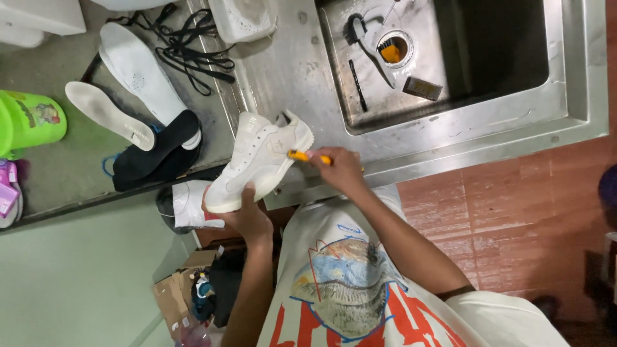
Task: The person scrubs a white sneaker with a yellow brush over a stainless steel sink, focusing on the sole and sides. They rinse the shoe under running water and continue scrubbing different areas of the shoe throughout the clip.
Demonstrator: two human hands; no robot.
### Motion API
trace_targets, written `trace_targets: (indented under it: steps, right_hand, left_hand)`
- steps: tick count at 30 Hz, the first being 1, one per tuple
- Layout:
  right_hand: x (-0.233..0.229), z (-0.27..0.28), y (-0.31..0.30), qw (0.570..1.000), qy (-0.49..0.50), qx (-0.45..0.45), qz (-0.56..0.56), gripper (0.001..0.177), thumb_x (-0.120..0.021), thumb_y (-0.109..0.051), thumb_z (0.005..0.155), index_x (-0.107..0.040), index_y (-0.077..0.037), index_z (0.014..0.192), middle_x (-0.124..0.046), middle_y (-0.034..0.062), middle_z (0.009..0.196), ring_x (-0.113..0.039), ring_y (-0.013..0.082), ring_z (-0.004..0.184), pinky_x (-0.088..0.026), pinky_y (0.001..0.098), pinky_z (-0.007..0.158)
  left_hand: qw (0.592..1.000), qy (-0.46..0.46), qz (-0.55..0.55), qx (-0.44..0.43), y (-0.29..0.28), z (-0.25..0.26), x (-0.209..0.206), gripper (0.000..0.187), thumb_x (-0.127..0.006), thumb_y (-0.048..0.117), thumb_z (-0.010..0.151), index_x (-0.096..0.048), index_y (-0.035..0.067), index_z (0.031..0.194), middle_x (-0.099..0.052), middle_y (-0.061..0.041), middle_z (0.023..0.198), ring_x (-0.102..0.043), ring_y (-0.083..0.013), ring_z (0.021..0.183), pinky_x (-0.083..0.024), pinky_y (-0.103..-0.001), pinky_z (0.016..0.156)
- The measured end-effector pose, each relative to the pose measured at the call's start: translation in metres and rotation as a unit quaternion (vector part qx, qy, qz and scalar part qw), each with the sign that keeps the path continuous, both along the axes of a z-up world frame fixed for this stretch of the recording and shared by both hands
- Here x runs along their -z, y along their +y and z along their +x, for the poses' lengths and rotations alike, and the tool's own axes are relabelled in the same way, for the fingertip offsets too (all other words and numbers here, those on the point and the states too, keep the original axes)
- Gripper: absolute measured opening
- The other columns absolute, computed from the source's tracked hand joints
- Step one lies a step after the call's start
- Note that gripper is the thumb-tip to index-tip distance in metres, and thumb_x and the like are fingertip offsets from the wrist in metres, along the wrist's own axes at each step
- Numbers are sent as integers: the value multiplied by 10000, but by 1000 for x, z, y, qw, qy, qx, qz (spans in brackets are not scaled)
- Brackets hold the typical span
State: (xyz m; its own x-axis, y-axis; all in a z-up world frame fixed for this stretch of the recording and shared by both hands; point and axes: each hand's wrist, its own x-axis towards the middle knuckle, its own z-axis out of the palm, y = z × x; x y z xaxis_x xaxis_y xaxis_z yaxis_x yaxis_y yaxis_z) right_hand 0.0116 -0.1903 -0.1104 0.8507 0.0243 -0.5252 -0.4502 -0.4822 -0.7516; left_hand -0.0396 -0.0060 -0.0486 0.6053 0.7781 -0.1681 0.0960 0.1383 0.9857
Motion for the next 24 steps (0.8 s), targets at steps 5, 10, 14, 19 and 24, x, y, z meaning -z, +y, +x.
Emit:
trace_targets:
  steps: [5, 10, 14, 19, 24]
  right_hand:
    - [-2, 6, -4, 999, 39, -3, 11, 206, -710, -494, 957, -849, -357, 889, -770, 58, 758, -767, 333, 833, -529, 373, 878]
    - [-30, -8, 10, 998, 35, -29, 39, 274, -688, -531, 968, -850, -319, 905, -778, 125, 815, -759, 411, 922, -555, 447, 892]
    - [-22, -17, 10, 995, 21, 30, 90, 208, -723, -374, 996, -844, -216, 937, -740, 148, 769, -722, 318, 763, -547, 400, 775]
    - [-12, -17, 17, 991, -14, 13, 129, 247, -731, -419, 979, -836, -209, 902, -737, 127, 758, -706, 283, 717, -551, 389, 714]
    - [-30, -24, 26, 985, 13, -2, 171, 417, -689, -580, 992, -828, -211, 855, -709, 105, 695, -677, 270, 656, -545, 396, 687]
  left_hand:
    - [1000, -4, -5, 24, 6, 0, 7, 945, -851, -24, 912, -311, 232, 1644, -516, -104, 1446, -585, -240, 1309, -657, -556, 1031]
    - [1000, -5, -24, 16, 7, 3, 9, 945, -881, 17, 903, -321, 233, 1632, -535, -111, 1430, -635, -287, 1285, -671, -579, 1040]
    - [1000, 5, -15, 16, 14, -8, 22, 958, -856, 13, 920, -273, 216, 1652, -503, -117, 1449, -605, -268, 1291, -650, -590, 1070]
    - [999, 15, -29, 5, 11, 2, 16, 971, -865, 42, 929, -249, 242, 1652, -501, -117, 1437, -601, -253, 1252, -690, -534, 1027]
    - [998, 19, -59, -20, -1, 14, -9, 990, -877, 39, 903, -254, 245, 1645, -504, -132, 1429, -613, -273, 1233, -691, -511, 1022]
